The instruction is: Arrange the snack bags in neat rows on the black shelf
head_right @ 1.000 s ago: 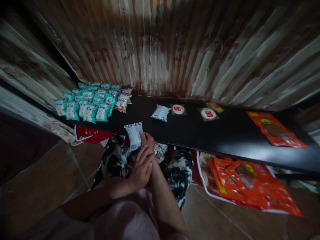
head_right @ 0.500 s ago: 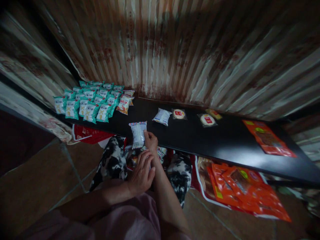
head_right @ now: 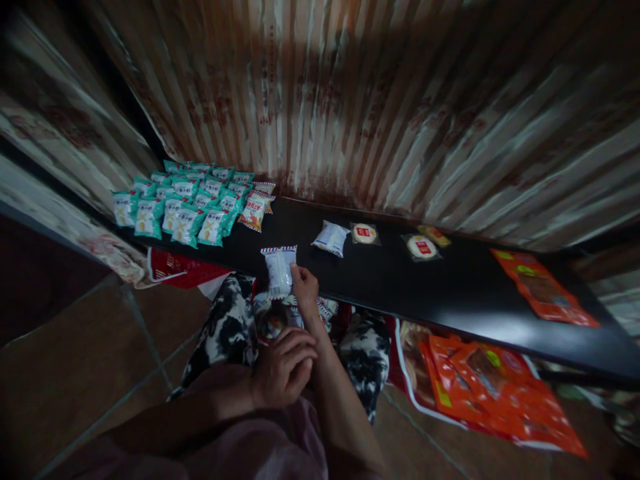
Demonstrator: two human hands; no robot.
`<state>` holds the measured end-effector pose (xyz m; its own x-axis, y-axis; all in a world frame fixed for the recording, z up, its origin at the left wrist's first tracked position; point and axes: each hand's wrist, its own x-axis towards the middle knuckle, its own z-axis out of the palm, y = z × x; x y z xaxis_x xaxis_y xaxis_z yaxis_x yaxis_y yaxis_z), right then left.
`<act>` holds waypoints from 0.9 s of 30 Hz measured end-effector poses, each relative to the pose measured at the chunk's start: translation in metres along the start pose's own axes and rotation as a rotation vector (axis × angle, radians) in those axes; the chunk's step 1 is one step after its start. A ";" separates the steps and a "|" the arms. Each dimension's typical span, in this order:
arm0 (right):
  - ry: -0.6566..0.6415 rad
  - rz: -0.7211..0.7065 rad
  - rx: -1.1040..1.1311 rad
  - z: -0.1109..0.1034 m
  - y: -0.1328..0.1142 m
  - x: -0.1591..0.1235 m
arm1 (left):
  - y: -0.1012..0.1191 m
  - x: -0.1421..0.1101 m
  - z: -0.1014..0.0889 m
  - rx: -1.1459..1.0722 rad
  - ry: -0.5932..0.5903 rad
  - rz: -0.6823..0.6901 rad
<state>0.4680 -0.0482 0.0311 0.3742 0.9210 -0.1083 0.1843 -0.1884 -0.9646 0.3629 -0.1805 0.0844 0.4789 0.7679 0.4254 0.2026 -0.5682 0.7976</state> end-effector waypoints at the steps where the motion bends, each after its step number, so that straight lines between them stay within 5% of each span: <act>1: -0.009 0.013 0.028 0.000 0.001 -0.001 | -0.003 0.002 -0.005 -0.056 0.036 0.000; 3: -0.022 0.063 0.106 0.001 0.003 -0.003 | -0.017 0.012 -0.020 -0.113 0.303 -0.133; 5: -0.040 0.125 0.181 0.002 0.003 -0.006 | -0.039 0.029 -0.036 -0.203 0.719 -0.430; 6: -0.052 0.148 0.207 0.003 0.003 -0.007 | -0.052 0.038 -0.043 -0.291 0.838 -0.574; 8: -0.091 0.152 0.222 0.003 0.002 -0.011 | -0.074 0.053 -0.052 -0.603 0.762 -0.785; 10: -0.140 0.110 0.183 0.003 0.001 -0.015 | -0.089 0.061 -0.051 -0.846 0.532 -0.794; 13: -0.172 -0.010 0.045 0.000 -0.004 -0.020 | -0.093 0.061 -0.040 -1.004 0.518 -0.787; 21: 0.089 -0.407 -0.274 -0.008 -0.021 -0.032 | -0.080 0.056 -0.035 -0.889 0.620 -0.782; 27: -0.044 -0.325 -0.169 -0.012 -0.031 -0.049 | -0.079 0.057 -0.039 -0.781 0.643 -0.778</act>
<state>0.4544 -0.0920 0.0687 0.2328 0.9551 0.1833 0.4358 0.0660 -0.8976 0.3408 -0.0806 0.0626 -0.0825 0.9470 -0.3105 -0.4163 0.2504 0.8741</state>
